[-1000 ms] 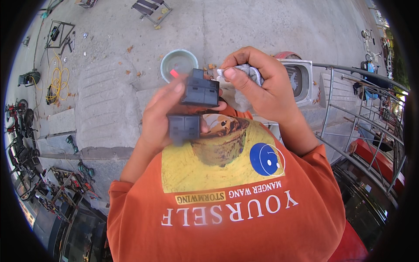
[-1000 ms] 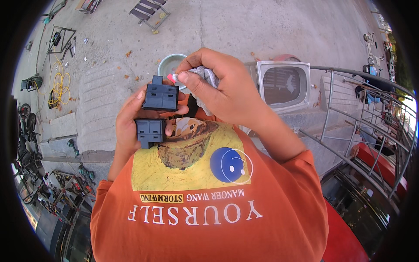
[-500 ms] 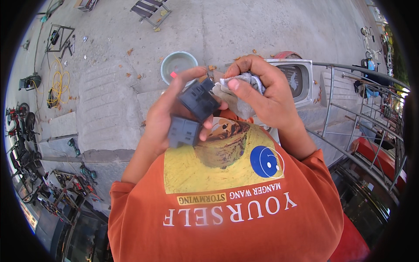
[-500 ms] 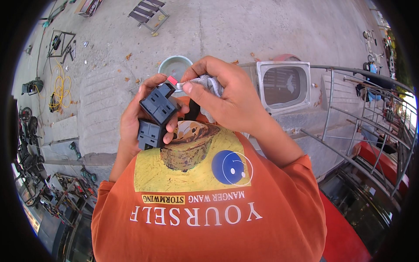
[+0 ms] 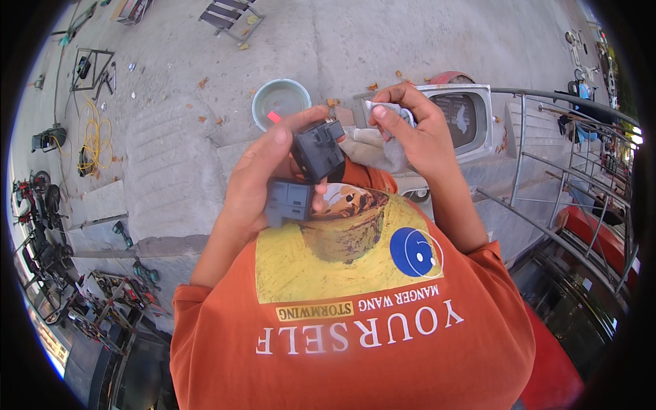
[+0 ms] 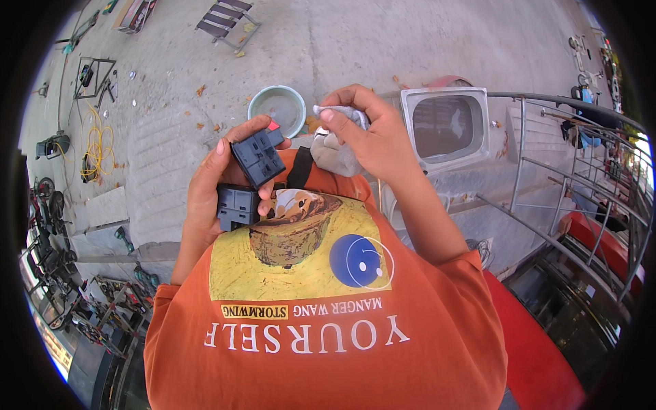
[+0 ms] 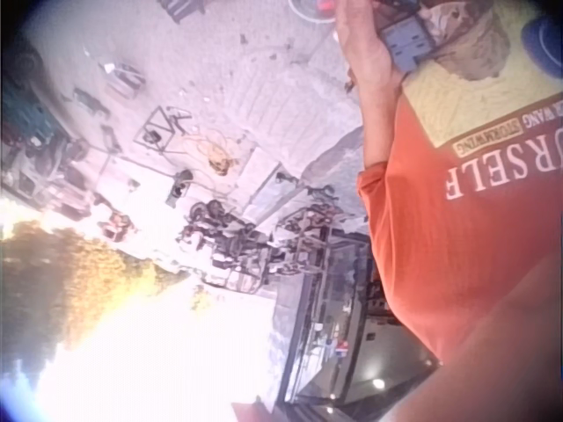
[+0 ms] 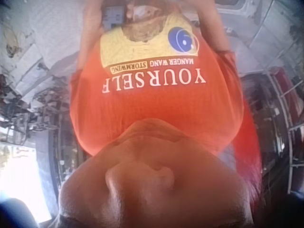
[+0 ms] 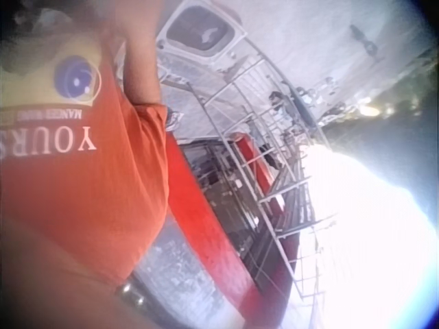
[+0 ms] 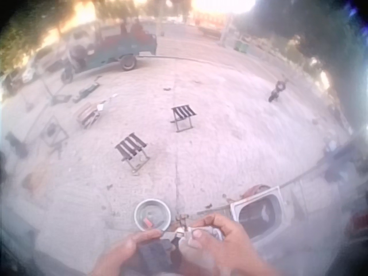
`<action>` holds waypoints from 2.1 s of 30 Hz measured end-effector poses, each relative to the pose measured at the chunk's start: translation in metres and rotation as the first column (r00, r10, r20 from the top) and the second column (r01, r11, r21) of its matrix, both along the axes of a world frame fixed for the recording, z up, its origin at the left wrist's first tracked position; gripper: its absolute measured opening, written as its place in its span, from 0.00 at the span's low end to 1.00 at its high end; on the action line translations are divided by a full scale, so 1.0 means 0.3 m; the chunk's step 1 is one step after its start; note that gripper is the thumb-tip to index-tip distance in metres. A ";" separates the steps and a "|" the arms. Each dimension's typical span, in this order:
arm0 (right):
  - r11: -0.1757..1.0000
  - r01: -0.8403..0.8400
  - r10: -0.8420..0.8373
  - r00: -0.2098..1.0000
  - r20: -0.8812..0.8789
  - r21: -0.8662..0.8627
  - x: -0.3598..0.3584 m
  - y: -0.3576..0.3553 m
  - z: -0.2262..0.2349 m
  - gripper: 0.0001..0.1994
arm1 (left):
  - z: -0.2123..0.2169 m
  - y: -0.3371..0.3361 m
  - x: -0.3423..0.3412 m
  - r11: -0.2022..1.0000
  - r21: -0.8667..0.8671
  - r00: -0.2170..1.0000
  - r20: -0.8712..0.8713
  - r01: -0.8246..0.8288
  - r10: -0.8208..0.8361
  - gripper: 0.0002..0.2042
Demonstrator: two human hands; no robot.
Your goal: The person wipes a small black electronic component with a white cloth, repeatedly rotating it to clean different sides. The person periodically dips the cloth into a sink to wet it and continues wiping the component throughout the clip.
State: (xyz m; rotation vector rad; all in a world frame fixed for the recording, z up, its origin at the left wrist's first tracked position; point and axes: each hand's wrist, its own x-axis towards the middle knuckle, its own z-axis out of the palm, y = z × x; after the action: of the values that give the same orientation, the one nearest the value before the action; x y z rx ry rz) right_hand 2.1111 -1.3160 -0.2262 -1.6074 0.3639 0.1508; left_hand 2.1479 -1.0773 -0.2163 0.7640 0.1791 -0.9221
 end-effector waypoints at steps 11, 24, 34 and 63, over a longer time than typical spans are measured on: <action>0.859 0.512 -0.491 0.833 -0.255 0.022 -0.168 -0.290 -0.476 0.11 | -0.035 -0.088 0.047 0.996 -0.062 0.998 0.031 0.062 -0.060 0.27; 0.568 0.807 -0.820 0.539 -0.191 -0.161 -0.469 -0.776 -1.116 0.10 | 0.005 -0.376 0.122 0.912 0.326 0.926 0.196 0.249 -0.323 0.38; 0.394 0.883 -0.918 0.366 -0.151 -0.256 -0.541 -1.046 -1.420 0.11 | 0.008 -0.581 0.134 0.775 0.578 0.805 0.317 0.254 -0.501 0.34; 0.733 0.122 -0.663 0.345 -0.664 -0.669 -0.443 -1.040 -1.587 0.14 | -0.206 -0.691 0.111 0.676 0.647 0.870 0.041 0.352 -0.492 0.35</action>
State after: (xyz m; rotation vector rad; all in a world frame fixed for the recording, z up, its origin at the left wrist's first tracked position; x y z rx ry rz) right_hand 1.9783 -1.6281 -0.7024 -1.7734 1.8094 0.5536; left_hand 2.1813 -1.2845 -0.2782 1.5765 0.1142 -1.2346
